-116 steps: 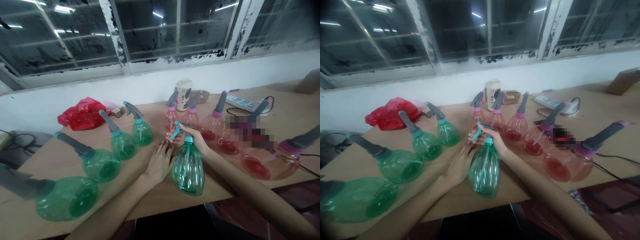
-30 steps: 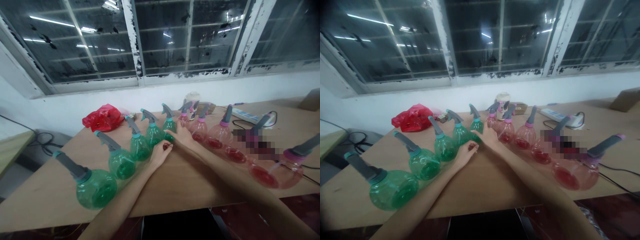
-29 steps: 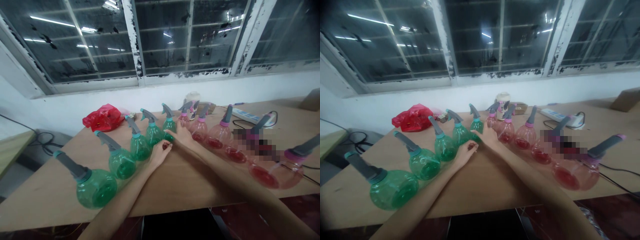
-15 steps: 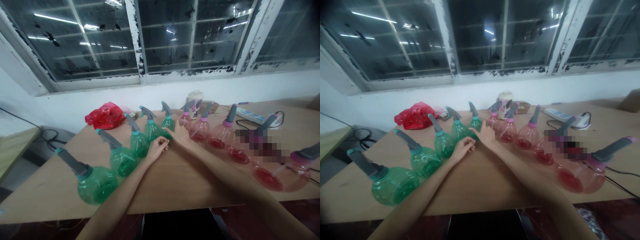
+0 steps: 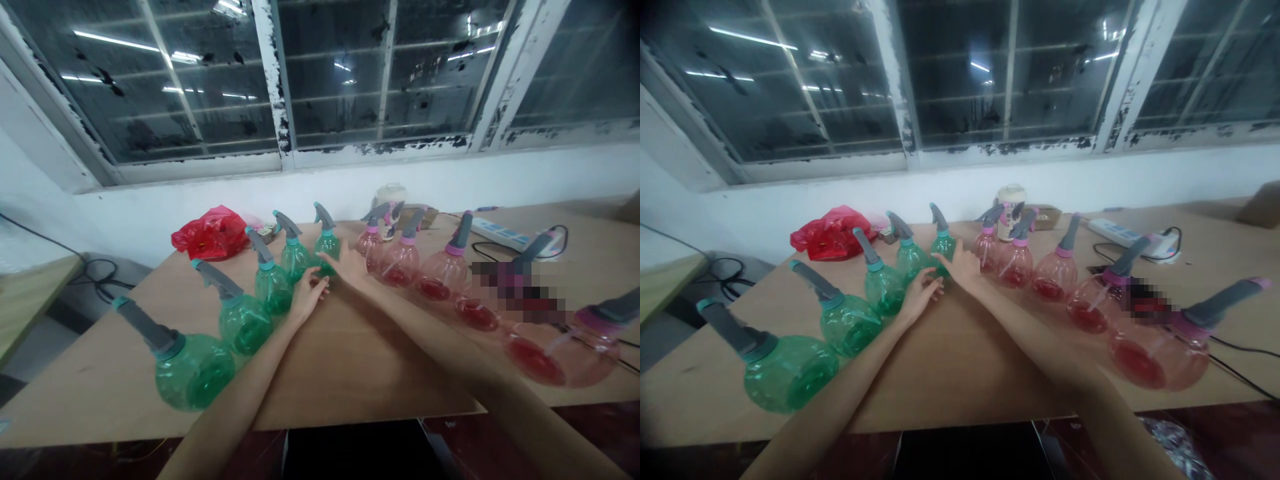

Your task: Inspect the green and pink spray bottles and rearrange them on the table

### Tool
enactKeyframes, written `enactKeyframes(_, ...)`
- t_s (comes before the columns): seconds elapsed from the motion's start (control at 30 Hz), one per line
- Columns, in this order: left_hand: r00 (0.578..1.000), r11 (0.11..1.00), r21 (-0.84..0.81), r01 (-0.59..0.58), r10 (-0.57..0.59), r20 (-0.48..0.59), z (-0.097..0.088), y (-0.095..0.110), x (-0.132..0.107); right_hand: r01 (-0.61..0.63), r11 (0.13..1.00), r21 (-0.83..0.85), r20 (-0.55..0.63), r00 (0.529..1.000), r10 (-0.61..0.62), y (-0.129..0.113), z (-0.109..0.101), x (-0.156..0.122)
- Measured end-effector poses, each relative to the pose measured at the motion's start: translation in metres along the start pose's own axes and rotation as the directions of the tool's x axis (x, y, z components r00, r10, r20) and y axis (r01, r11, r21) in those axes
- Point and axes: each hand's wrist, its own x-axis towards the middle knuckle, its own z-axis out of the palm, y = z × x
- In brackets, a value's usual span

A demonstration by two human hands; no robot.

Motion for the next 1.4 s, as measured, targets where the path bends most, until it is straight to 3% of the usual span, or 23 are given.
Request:
enactKeyframes(0.17, 1.0, 0.998, 0.058, -0.014, 0.013, 0.019, 0.0, -0.002, 0.001, -0.032, 0.999, 0.007, 0.048, 0.998, 0.032, 0.002, -0.01, -0.003)
enactKeyframes(0.27, 0.998, 0.992, 0.117, -0.039, 0.034, 0.047, 0.0, 0.003, -0.003, 0.007, 1.0, 0.028, 0.0, 1.0, -0.007, 0.015, -0.027, -0.015)
enactKeyframes(0.4, 0.993, 0.979, 0.183, -0.088, 0.071, 0.094, 0.005, 0.012, -0.01, 0.109, 0.993, 0.044, -0.066, 0.992, -0.106, 0.041, -0.068, -0.032)
enactKeyframes(0.47, 0.99, 0.975, 0.198, -0.105, 0.084, 0.111, 0.008, 0.016, -0.013, 0.151, 0.989, 0.0, -0.155, 0.977, -0.149, 0.05, -0.093, -0.032)
enactKeyframes(0.6, 0.986, 0.967, 0.221, -0.131, 0.103, 0.133, 0.013, 0.019, -0.019, 0.188, 0.957, -0.219, -0.379, 0.888, -0.261, 0.049, -0.138, -0.003)
enactKeyframes(0.7, 0.984, 0.959, 0.242, -0.146, 0.115, 0.137, 0.014, 0.02, -0.023, 0.27, 0.865, -0.423, -0.248, 0.884, -0.397, 0.044, -0.153, 0.036)
enactKeyframes(0.8, 0.984, 0.951, 0.266, -0.154, 0.123, 0.13, 0.014, 0.021, -0.027, 0.314, 0.827, -0.466, 0.067, 0.945, -0.32, 0.046, -0.151, 0.073)
enactKeyframes(0.87, 0.983, 0.947, 0.278, -0.16, 0.129, 0.127, 0.015, 0.022, -0.028, 0.336, 0.84, -0.427, 0.241, 0.937, -0.252, 0.051, -0.145, 0.089)
enactKeyframes(0.93, 0.982, 0.945, 0.281, -0.169, 0.137, 0.128, 0.016, 0.023, -0.03, 0.346, 0.857, -0.381, 0.315, 0.92, -0.231, 0.056, -0.141, 0.098)
enactKeyframes(1.13, 0.977, 0.938, 0.278, -0.204, 0.179, 0.115, 0.02, 0.028, -0.034, 0.37, 0.847, -0.383, 0.192, 0.928, -0.319, 0.05, -0.153, 0.092)
enactKeyframes(1.3, 0.974, 0.932, 0.281, -0.228, 0.217, 0.069, 0.02, 0.041, -0.038, 0.375, 0.827, -0.42, 0.04, 0.918, -0.395, 0.028, -0.193, 0.072)
enactKeyframes(1.4, 0.966, 0.94, 0.239, -0.243, 0.257, -0.028, 0.019, 0.053, -0.04, 0.41, 0.813, -0.413, 0.013, 0.895, -0.445, 0.016, -0.216, 0.054)
